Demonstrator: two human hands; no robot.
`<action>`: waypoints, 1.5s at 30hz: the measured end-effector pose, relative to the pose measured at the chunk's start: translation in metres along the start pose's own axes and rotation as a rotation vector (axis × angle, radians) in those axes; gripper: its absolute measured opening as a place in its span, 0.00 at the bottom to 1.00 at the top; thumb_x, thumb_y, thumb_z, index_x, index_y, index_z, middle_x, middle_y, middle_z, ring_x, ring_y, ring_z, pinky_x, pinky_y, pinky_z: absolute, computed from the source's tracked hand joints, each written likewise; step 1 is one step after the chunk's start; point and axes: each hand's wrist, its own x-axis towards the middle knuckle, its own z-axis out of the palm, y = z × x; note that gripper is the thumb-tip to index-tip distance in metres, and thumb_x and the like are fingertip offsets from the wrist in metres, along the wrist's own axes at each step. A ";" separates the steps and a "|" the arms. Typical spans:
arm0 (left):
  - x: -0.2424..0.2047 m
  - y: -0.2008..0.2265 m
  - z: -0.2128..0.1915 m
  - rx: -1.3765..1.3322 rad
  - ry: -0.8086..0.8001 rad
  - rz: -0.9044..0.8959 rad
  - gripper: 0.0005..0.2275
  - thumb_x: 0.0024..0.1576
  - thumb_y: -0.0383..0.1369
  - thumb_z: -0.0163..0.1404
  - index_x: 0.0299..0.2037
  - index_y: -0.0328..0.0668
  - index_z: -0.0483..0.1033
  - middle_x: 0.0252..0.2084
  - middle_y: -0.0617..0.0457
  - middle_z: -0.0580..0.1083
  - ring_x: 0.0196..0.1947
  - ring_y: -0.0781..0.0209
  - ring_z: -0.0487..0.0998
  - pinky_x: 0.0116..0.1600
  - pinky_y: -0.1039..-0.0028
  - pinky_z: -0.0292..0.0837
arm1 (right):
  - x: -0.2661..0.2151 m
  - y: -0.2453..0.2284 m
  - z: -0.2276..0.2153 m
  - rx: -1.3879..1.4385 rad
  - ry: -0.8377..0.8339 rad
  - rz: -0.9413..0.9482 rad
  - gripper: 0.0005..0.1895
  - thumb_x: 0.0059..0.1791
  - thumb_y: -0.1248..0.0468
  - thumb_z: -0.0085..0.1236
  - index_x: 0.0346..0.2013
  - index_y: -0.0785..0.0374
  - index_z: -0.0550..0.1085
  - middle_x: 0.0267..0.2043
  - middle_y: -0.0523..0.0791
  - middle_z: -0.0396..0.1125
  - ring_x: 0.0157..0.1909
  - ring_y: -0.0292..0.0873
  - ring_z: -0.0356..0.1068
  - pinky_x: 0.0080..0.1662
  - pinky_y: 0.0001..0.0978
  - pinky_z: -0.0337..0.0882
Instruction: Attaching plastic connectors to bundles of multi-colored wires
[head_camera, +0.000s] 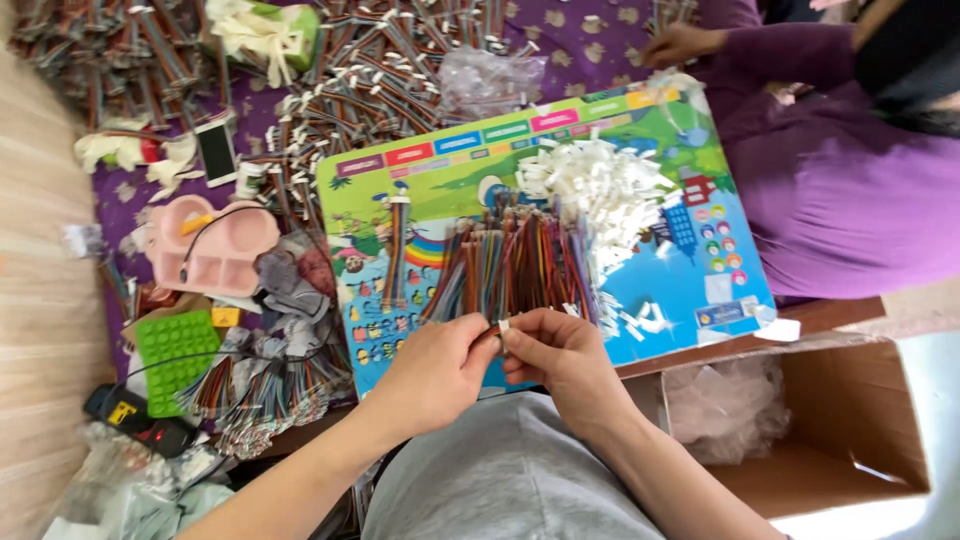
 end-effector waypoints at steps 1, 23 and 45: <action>0.001 0.002 -0.002 -0.040 -0.017 -0.019 0.13 0.60 0.42 0.41 0.29 0.45 0.71 0.26 0.41 0.76 0.36 0.35 0.77 0.41 0.52 0.70 | 0.000 0.000 -0.001 0.003 0.002 0.004 0.11 0.44 0.74 0.59 0.38 0.81 0.75 0.23 0.54 0.70 0.24 0.45 0.74 0.28 0.33 0.79; 0.127 -0.024 0.072 0.291 0.314 0.571 0.09 0.52 0.30 0.50 0.38 0.35 0.78 0.60 0.28 0.64 0.58 0.29 0.66 0.58 0.44 0.63 | 0.112 0.060 -0.203 -1.601 -0.147 -0.957 0.34 0.53 0.46 0.31 0.71 0.58 0.51 0.73 0.59 0.38 0.74 0.64 0.37 0.68 0.57 0.45; 0.178 0.009 0.040 0.021 -0.137 0.587 0.20 0.62 0.52 0.37 0.39 0.44 0.73 0.48 0.49 0.77 0.39 0.56 0.80 0.67 0.48 0.47 | 0.239 -0.077 -0.200 -1.491 0.253 -0.801 0.29 0.53 0.42 0.35 0.62 0.56 0.61 0.66 0.51 0.55 0.68 0.53 0.53 0.65 0.56 0.53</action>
